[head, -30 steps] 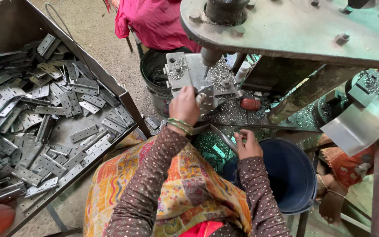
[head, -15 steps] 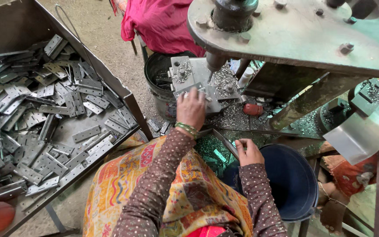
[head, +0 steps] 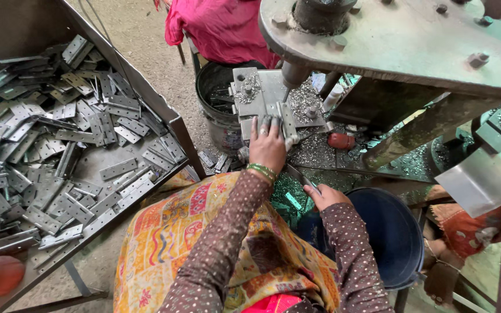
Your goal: The person operates a manual punching machine to process small metal plates. They pick up a plate, place it into the machine's die, pull the lever to punch holes, and then remove the finished plate to place it in a collection bin. This cycle is repeated continuously.
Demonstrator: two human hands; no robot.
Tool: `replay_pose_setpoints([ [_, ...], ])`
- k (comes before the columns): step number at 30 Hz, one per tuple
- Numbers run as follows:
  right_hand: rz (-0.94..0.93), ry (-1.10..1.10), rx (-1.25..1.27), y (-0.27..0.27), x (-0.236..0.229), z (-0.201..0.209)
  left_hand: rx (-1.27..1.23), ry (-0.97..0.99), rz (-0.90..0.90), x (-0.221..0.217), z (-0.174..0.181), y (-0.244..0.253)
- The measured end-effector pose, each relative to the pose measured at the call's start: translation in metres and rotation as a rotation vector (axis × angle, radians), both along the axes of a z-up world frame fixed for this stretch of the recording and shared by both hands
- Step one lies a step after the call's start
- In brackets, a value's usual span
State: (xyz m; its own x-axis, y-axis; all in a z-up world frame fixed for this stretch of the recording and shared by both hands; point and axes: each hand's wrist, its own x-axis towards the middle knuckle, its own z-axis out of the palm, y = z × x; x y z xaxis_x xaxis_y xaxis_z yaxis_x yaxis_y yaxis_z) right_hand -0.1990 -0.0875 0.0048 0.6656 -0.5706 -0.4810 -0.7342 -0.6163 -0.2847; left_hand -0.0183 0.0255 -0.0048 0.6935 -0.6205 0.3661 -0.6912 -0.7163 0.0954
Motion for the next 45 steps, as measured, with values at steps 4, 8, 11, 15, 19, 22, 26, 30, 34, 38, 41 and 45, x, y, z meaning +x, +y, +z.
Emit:
replay_pose_setpoints([
  [4, 0.029, 0.021, -0.046, -0.003, -0.003, -0.008, 0.025, 0.022, 0.014, 0.014, -0.003, -0.013],
  [8, 0.063, -0.019, -0.082, -0.014, -0.003, -0.032, 0.006, -0.015, 0.009, 0.007, -0.001, -0.01],
  [11, 0.055, -0.021, -0.041, -0.02, -0.011, -0.066, -0.048, -0.09, 0.019, 0.001, -0.001, -0.007],
  [15, 0.014, -0.098, -0.034, -0.006, -0.033, -0.129, -0.106, -0.076, -0.008, 0.005, 0.002, -0.006],
  [19, 0.064, -0.167, -0.107, -0.002, -0.041, -0.161, -0.092, -0.084, 0.002, 0.002, 0.004, -0.001],
  [22, 0.097, 0.081, 0.01, -0.02, -0.027, -0.142, -0.023, 0.028, -0.029, 0.004, 0.007, -0.007],
  [26, 0.091, 0.158, -0.146, -0.032, -0.015, -0.101, 0.145, 0.142, -0.034, 0.023, 0.008, -0.017],
  [30, 0.044, 0.076, -0.118, -0.012, -0.025, -0.111, 0.051, 0.022, -0.006, 0.036, 0.003, -0.024],
  [34, 0.014, 0.007, -0.169, 0.003, -0.034, -0.142, 0.095, 0.158, -0.035, 0.033, 0.0, -0.017],
  [38, 0.036, 0.095, -0.05, -0.02, -0.026, -0.128, 0.051, 0.134, -0.022, 0.034, 0.007, -0.019],
  [41, 0.068, 0.088, -0.121, -0.037, -0.018, -0.103, 0.041, 0.075, 0.001, 0.045, 0.011, -0.025],
  [45, 0.029, 0.032, -0.103, -0.024, -0.025, -0.111, 0.118, 0.122, 0.0, 0.055, 0.009, -0.031],
])
